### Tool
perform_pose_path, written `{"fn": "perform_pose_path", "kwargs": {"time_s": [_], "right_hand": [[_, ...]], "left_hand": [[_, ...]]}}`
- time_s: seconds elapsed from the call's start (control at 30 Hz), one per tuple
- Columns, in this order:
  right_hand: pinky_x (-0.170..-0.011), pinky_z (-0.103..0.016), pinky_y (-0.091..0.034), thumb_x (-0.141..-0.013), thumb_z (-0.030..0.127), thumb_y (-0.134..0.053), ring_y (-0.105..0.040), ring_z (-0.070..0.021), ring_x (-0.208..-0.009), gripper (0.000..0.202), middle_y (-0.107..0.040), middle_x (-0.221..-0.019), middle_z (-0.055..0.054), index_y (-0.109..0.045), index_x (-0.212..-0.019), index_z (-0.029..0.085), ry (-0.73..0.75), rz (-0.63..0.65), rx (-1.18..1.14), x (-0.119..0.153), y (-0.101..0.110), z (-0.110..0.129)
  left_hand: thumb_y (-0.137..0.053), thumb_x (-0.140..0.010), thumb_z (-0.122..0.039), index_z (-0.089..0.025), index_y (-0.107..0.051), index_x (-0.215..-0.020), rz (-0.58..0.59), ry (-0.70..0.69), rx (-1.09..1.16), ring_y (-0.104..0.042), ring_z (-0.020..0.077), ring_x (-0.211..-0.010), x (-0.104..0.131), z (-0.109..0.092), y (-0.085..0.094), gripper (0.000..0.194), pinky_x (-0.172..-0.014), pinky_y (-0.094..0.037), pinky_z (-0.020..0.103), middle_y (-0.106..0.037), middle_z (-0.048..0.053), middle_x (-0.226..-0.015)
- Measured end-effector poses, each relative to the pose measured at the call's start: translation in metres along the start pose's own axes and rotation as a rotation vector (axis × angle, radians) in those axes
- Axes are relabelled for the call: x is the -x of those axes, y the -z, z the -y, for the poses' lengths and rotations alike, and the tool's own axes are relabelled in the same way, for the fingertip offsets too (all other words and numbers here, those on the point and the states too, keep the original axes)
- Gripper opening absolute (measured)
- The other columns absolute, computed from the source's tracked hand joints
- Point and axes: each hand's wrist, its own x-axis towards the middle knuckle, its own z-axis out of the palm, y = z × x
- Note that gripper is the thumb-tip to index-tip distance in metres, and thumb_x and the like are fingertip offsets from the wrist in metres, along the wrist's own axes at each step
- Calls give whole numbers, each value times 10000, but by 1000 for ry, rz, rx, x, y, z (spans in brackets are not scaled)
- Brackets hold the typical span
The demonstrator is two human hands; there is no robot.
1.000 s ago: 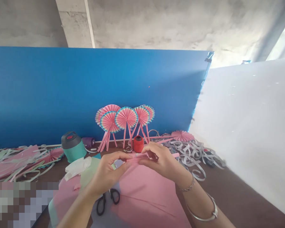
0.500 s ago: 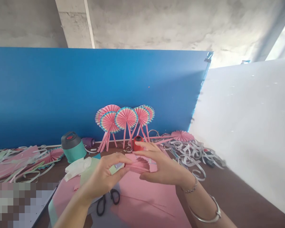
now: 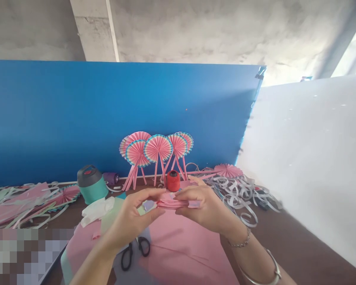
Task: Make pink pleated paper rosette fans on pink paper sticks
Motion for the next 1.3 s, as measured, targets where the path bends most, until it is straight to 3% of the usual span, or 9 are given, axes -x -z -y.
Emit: {"fn": "perform_pose_path", "kwargs": {"time_s": [0.23, 0.37, 0.47, 0.53, 0.6, 0.77, 0.9, 1.1, 1.3], "right_hand": [[-965, -384, -343, -817, 233, -623, -623, -116, -696, 50, -705, -766, 37, -654, -779, 233, 77, -26, 55, 3, -3, 3], [-993, -421, -321, -833, 270, -607, -623, -142, -742, 82, -698, -761, 17, -658, -790, 223, 20, -7, 85, 3, -2, 2], [-966, -425, -384, -780, 423, -659, -602, -230, -988, 349, -686, -1038, -65, -645, -1064, 221, -106, 86, 1, 2, 3, -1], [-944, -401, -427, -821, 470, -592, -526, -255, -1148, 532, -577, -1266, -101, -513, -1288, 228, -155, 137, -110, 2, 8, -4], [-937, -378, -447, -907, 414, -465, -513, -226, -1173, 489, -519, -1335, -92, -421, -1365, 251, -179, 143, -199, 2, 12, -7], [-793, -311, -509, -859, 176, -450, -622, -178, -945, 337, -663, -1091, -65, -612, -1148, 236, -161, 68, -146, 3, 13, -15], [-754, -306, -499, -833, 130, -422, -634, -175, -868, 328, -689, -1007, -58, -646, -1053, 225, -166, -5, -31, 4, 14, -20], [-695, -287, -473, -750, 106, -455, -610, -174, -810, 301, -676, -928, -47, -639, -962, 212, -258, -17, -5, 9, 31, -27], [-587, -232, -434, -760, 161, -503, -541, -113, -645, 173, -611, -768, -12, -623, -881, 192, -314, 81, -359, 14, 52, -31]], "left_hand": [[-649, -802, -254, -227, -729, -862, -21, -107, 41, -646, 178, -815, -3, -4, -6, 103, -738, -500, 252, -708, 48, -869], [-658, -793, -268, -223, -739, -855, -9, -38, 85, -637, 183, -800, -5, 0, -8, 111, -739, -487, 260, -705, 51, -862], [-679, -772, -289, -216, -739, -898, -17, 75, 179, -631, 193, -832, -10, 9, -7, 157, -761, -480, 273, -704, 58, -910], [-699, -750, -313, -205, -733, -928, -31, 160, 280, -628, 196, -833, -13, 16, -5, 210, -749, -484, 276, -701, 63, -936], [-714, -733, -341, -195, -721, -966, -39, 241, 403, -626, 188, -796, -14, 22, -5, 275, -730, -491, 281, -702, 62, -912], [-741, -706, -369, -182, -670, -1067, 34, 400, 714, -637, 186, -788, -13, 21, -10, 412, -758, -495, 306, -711, 64, -898], [-682, -748, -459, -179, -608, -1142, 56, 515, 791, -648, 211, -864, -14, 16, -14, 489, -796, -479, 318, -702, 87, -980], [-757, -684, -329, -185, -531, -1228, 369, 495, 659, -629, 223, -894, -11, 22, -5, 606, -770, -468, 331, -668, 116, -1069], [-661, -778, -342, -200, -682, -1046, 532, 420, 476, -591, 213, -972, -9, 16, 5, 304, -833, -436, 298, -674, 68, -1042]]}}
